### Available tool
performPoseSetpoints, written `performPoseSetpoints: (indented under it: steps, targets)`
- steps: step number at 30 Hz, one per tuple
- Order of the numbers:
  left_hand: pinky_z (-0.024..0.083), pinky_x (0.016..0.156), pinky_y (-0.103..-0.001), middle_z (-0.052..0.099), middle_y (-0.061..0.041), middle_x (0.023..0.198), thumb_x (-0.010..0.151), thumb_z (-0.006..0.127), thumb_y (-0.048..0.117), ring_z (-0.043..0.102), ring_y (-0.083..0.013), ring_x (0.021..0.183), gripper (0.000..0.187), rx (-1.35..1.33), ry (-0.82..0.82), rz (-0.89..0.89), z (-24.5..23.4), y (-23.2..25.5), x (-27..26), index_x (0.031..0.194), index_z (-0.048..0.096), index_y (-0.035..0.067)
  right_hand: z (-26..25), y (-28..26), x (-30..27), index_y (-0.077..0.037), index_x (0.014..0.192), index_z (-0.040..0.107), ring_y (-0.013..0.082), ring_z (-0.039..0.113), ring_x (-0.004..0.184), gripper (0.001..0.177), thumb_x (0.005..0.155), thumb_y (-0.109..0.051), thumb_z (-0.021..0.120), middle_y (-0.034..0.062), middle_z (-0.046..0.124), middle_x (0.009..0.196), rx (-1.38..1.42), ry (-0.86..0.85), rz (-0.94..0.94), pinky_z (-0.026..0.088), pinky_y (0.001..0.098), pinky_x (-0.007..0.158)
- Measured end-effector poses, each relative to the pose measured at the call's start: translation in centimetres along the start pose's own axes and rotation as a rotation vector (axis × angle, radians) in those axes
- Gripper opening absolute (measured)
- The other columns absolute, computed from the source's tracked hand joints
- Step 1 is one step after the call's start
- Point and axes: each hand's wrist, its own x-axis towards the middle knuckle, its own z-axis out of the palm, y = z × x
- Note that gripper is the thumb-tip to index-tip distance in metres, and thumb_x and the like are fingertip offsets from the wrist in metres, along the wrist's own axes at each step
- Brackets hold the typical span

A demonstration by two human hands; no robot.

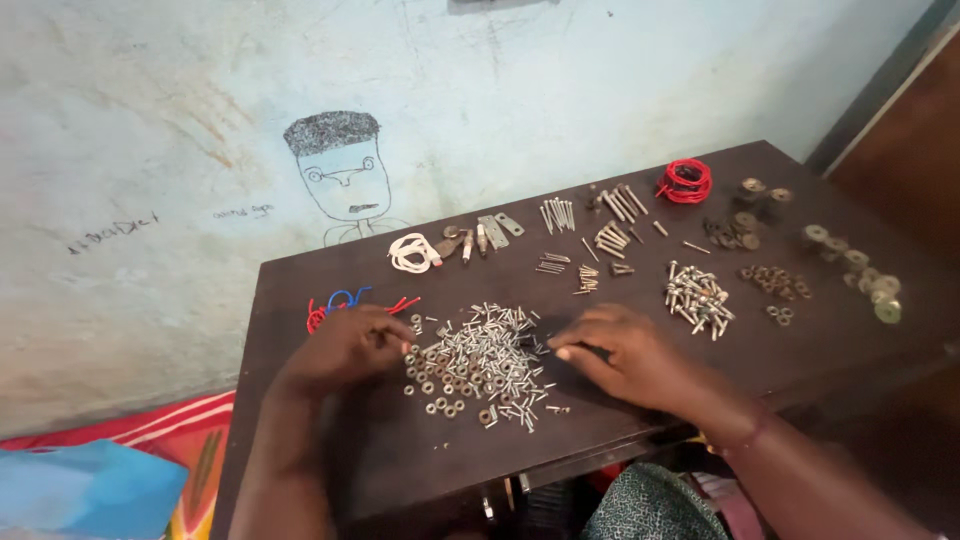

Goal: The person sorts a variety of hardware items including nuts, bolts, washers, and metal pieces by hand on a dark wooden surface, grouping them by size and type.

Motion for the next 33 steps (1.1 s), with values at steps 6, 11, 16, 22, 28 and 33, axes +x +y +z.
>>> performPoseSetpoints:
  steps: [6,11,16,22,28,33]
  targets:
    - [0.055,0.061,-0.030,0.075,-0.004,0.079,0.076,0.076,0.016,0.070,-0.0143,0.068,0.015,-0.033,-0.043,0.177,0.5,-0.2,-0.1,0.089,0.081,0.012,3.2,-1.3,3.8,-0.011,0.096,0.080,0.0246,0.069,0.086,0.011,0.088,-0.017,0.077,0.0058,0.076,0.088,-0.074,-0.162,-0.103,0.051,0.0425,0.081]
    - [0.055,0.068,-0.031,0.073,-0.006,0.082,0.073,0.079,0.015,0.069,-0.0174,0.077,0.015,-0.020,0.036,0.242,0.6,-0.2,-0.8,0.088,0.081,0.011,6.7,-2.3,6.8,-0.011,0.098,0.078,0.0272,0.067,0.091,0.014,0.085,-0.010,0.074,0.0065,0.071,0.089,-0.092,-0.200,-0.175,0.051,0.0444,0.085]
    - [0.054,0.069,-0.033,0.072,-0.006,0.081,0.076,0.080,0.016,0.069,-0.0203,0.079,0.013,-0.013,0.007,0.242,0.8,-0.8,-0.5,0.087,0.080,0.011,8.2,-2.6,8.5,-0.011,0.096,0.079,0.0320,0.065,0.093,0.019,0.078,-0.005,0.075,0.0087,0.068,0.089,-0.137,-0.290,-0.166,0.049,0.0473,0.082]
    - [0.055,0.070,-0.033,0.071,-0.005,0.080,0.072,0.082,0.015,0.070,-0.0202,0.080,0.014,0.008,-0.004,0.308,0.9,-0.7,-0.3,0.086,0.080,0.012,9.0,-2.4,9.4,-0.011,0.089,0.078,0.0335,0.063,0.097,0.015,0.074,-0.009,0.078,0.0099,0.067,0.090,-0.170,-0.286,-0.161,0.048,0.0468,0.085]
    - [0.054,0.067,-0.033,0.069,-0.005,0.080,0.072,0.083,0.016,0.070,-0.0192,0.075,0.017,0.023,-0.060,0.153,0.9,0.0,-0.5,0.088,0.079,0.012,9.3,-2.1,9.8,-0.013,0.087,0.080,0.0327,0.063,0.095,0.009,0.078,-0.013,0.077,0.0101,0.067,0.087,-0.182,-0.324,-0.112,0.048,0.0469,0.084]
    - [0.054,0.066,-0.034,0.070,-0.005,0.077,0.072,0.084,0.017,0.069,-0.0196,0.076,0.016,0.026,-0.022,0.233,1.1,-0.2,-0.3,0.087,0.080,0.011,9.2,-2.4,9.8,-0.012,0.094,0.079,0.0335,0.063,0.092,0.019,0.076,-0.013,0.077,0.0113,0.067,0.091,-0.176,-0.309,-0.164,0.049,0.0466,0.082]
